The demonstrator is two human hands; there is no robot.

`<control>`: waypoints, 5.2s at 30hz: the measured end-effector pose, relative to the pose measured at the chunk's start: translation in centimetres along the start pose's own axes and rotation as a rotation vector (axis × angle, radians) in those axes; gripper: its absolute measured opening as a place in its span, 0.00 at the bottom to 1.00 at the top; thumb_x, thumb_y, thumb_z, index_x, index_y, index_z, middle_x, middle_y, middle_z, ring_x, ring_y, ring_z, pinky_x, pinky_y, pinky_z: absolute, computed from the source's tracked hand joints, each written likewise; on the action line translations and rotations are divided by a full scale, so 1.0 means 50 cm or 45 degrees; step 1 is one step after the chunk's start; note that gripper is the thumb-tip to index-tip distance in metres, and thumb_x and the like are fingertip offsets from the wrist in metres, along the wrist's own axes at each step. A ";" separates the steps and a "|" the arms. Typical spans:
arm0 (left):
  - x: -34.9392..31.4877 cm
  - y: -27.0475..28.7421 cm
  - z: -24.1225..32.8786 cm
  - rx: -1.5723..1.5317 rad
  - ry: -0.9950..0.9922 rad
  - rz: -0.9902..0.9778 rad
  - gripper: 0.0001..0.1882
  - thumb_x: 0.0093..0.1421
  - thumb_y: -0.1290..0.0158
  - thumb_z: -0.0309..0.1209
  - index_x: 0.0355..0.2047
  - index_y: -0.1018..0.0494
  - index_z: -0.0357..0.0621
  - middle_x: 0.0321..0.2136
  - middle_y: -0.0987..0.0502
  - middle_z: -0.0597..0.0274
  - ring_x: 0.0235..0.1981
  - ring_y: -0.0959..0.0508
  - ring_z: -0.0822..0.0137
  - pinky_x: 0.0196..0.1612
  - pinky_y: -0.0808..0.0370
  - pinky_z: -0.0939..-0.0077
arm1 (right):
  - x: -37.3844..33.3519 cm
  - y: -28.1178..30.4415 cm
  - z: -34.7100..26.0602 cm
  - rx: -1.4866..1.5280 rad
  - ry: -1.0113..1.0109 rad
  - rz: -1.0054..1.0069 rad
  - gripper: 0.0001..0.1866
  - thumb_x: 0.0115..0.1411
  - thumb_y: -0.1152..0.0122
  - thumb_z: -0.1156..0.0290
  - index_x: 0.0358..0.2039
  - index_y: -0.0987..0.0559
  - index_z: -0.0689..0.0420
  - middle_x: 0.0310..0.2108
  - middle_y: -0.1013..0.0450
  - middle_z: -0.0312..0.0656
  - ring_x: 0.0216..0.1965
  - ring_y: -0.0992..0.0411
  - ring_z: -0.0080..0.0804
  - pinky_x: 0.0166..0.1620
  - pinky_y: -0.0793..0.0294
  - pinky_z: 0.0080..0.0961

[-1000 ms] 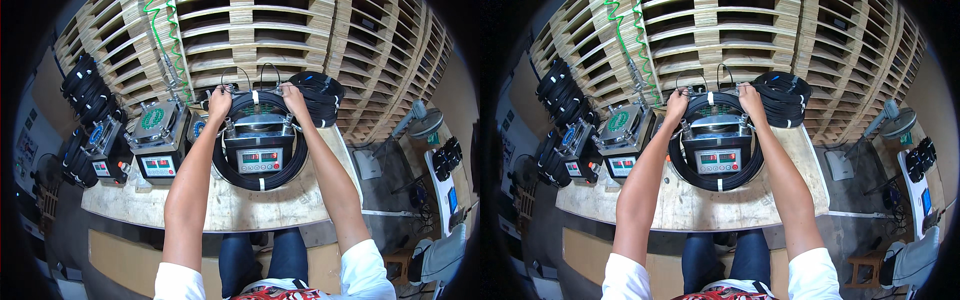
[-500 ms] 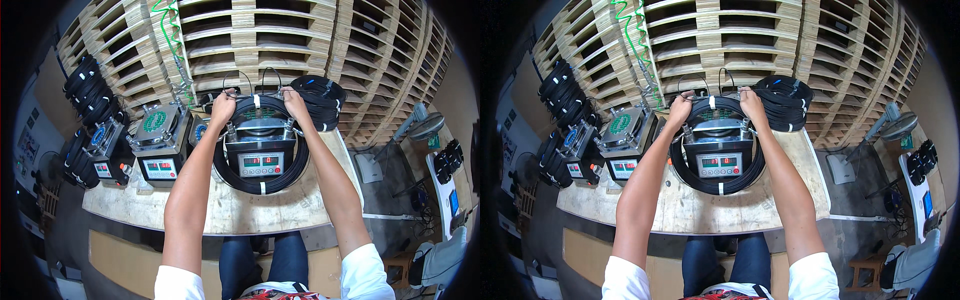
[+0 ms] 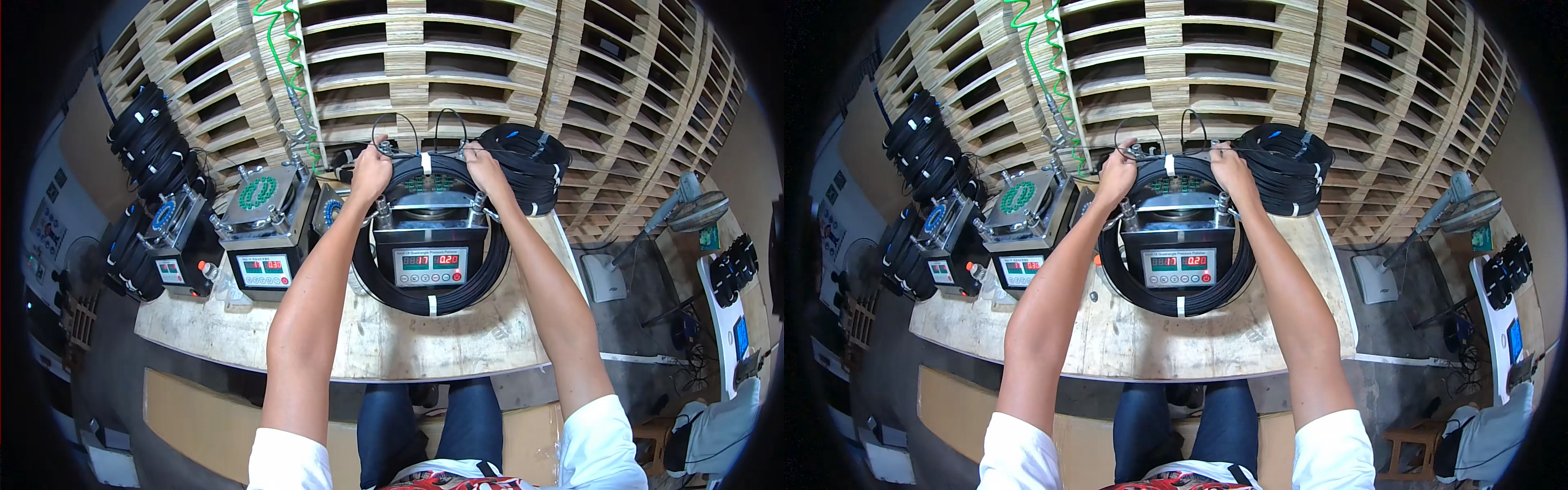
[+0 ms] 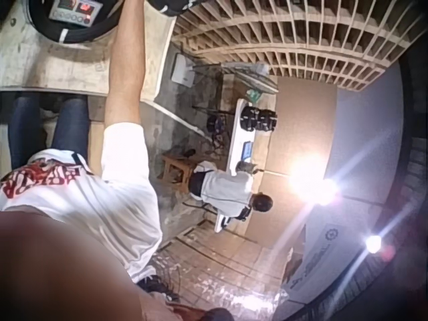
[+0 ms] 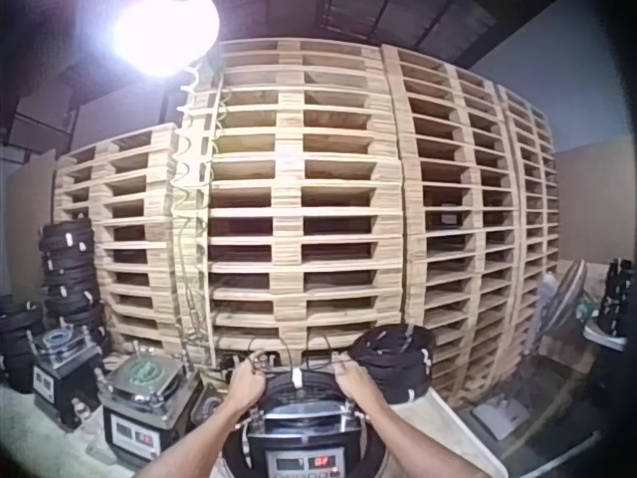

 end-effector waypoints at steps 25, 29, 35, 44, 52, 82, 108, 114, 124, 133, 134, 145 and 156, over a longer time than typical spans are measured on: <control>0.012 -0.012 -0.033 -0.124 0.046 -0.028 0.24 0.56 0.54 0.26 0.53 0.23 0.49 0.35 0.19 0.45 0.40 0.20 0.52 0.49 0.27 0.64 | -0.012 0.016 -0.006 0.060 0.046 0.126 0.19 0.65 0.53 0.61 0.49 0.20 0.57 0.46 0.23 0.57 0.52 0.27 0.56 0.55 0.29 0.37; 0.007 -0.001 -0.037 -0.094 0.110 -0.021 0.23 0.55 0.53 0.29 0.51 0.22 0.46 0.36 0.19 0.44 0.41 0.19 0.50 0.48 0.27 0.63 | -0.003 0.001 -0.002 0.100 0.082 0.059 0.20 0.66 0.54 0.61 0.48 0.20 0.59 0.46 0.23 0.56 0.51 0.26 0.55 0.55 0.29 0.36; 0.021 -0.001 -0.047 -0.032 0.072 -0.021 0.25 0.55 0.52 0.30 0.55 0.24 0.53 0.34 0.19 0.47 0.42 0.20 0.50 0.49 0.26 0.62 | 0.007 0.001 0.000 0.164 0.188 0.141 0.19 0.66 0.55 0.64 0.48 0.20 0.60 0.42 0.22 0.55 0.47 0.23 0.49 0.51 0.28 0.33; 0.010 -0.011 -0.041 -0.251 0.133 -0.096 0.27 0.55 0.53 0.26 0.57 0.27 0.45 0.27 0.21 0.53 0.32 0.21 0.60 0.41 0.27 0.68 | -0.021 0.026 -0.026 0.164 0.219 0.199 0.19 0.65 0.56 0.65 0.47 0.20 0.58 0.37 0.23 0.58 0.45 0.23 0.53 0.49 0.27 0.36; 0.012 -0.003 -0.045 -0.068 0.135 -0.050 0.25 0.56 0.52 0.34 0.55 0.25 0.48 0.33 0.18 0.48 0.41 0.19 0.53 0.47 0.26 0.64 | -0.014 0.020 -0.021 0.162 0.257 0.161 0.20 0.65 0.58 0.63 0.47 0.21 0.58 0.39 0.23 0.56 0.45 0.25 0.54 0.50 0.28 0.38; 0.025 -0.024 -0.063 -0.033 0.172 -0.070 0.27 0.58 0.49 0.39 0.58 0.28 0.47 0.46 0.20 0.43 0.50 0.22 0.47 0.54 0.28 0.62 | -0.021 0.034 -0.015 0.173 0.191 0.203 0.20 0.67 0.58 0.62 0.48 0.20 0.58 0.41 0.22 0.55 0.47 0.24 0.51 0.52 0.29 0.35; 0.013 -0.007 -0.040 -0.065 0.068 0.014 0.23 0.58 0.54 0.31 0.54 0.26 0.43 0.38 0.19 0.42 0.45 0.20 0.46 0.51 0.26 0.59 | -0.025 0.028 -0.010 0.169 0.175 0.187 0.18 0.65 0.51 0.57 0.49 0.22 0.53 0.45 0.24 0.58 0.51 0.27 0.57 0.54 0.29 0.42; 0.013 0.002 -0.051 -0.065 0.100 0.001 0.23 0.58 0.52 0.32 0.54 0.26 0.42 0.38 0.19 0.41 0.44 0.19 0.47 0.50 0.26 0.60 | -0.044 0.031 -0.030 0.127 0.147 0.183 0.17 0.65 0.50 0.60 0.48 0.21 0.54 0.42 0.22 0.57 0.49 0.25 0.56 0.52 0.28 0.42; 0.030 -0.023 -0.073 0.047 0.140 -0.024 0.25 0.60 0.53 0.36 0.58 0.29 0.49 0.45 0.20 0.41 0.51 0.23 0.44 0.55 0.29 0.57 | -0.029 0.035 -0.015 0.220 0.227 0.201 0.16 0.64 0.49 0.63 0.46 0.21 0.57 0.43 0.23 0.58 0.49 0.25 0.57 0.51 0.27 0.40; 0.041 -0.030 -0.119 -0.273 0.216 -0.179 0.27 0.59 0.51 0.33 0.60 0.31 0.46 0.47 0.21 0.40 0.53 0.24 0.45 0.55 0.29 0.61 | -0.065 0.036 -0.045 0.049 -0.036 0.133 0.22 0.65 0.49 0.55 0.48 0.21 0.58 0.45 0.23 0.61 0.51 0.27 0.60 0.54 0.29 0.42; 0.036 -0.031 -0.110 -0.276 0.215 -0.181 0.27 0.59 0.51 0.33 0.60 0.31 0.46 0.47 0.21 0.40 0.53 0.24 0.45 0.55 0.29 0.61 | -0.065 0.038 -0.045 0.064 -0.025 0.128 0.22 0.65 0.49 0.54 0.48 0.21 0.58 0.45 0.24 0.62 0.51 0.27 0.61 0.54 0.29 0.43; 0.013 -0.001 -0.082 0.132 0.439 -0.106 0.27 0.62 0.50 0.51 0.53 0.23 0.47 0.52 0.23 0.46 0.56 0.25 0.48 0.59 0.30 0.60 | -0.041 0.022 -0.024 0.113 0.020 0.138 0.22 0.64 0.49 0.54 0.49 0.22 0.57 0.46 0.23 0.60 0.53 0.27 0.58 0.56 0.30 0.40; 0.007 -0.009 -0.071 0.111 0.419 -0.122 0.28 0.61 0.51 0.52 0.53 0.23 0.47 0.51 0.23 0.45 0.55 0.25 0.47 0.58 0.30 0.61 | -0.057 0.043 -0.020 0.024 -0.130 0.091 0.26 0.61 0.49 0.49 0.51 0.20 0.52 0.49 0.25 0.61 0.54 0.29 0.61 0.57 0.30 0.44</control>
Point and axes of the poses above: each hand's wrist, its own x-axis towards the middle knuckle, its own y-axis out of the back of the hand, z = x × y, the point moved 8 cm from there along x, towards the middle knuckle
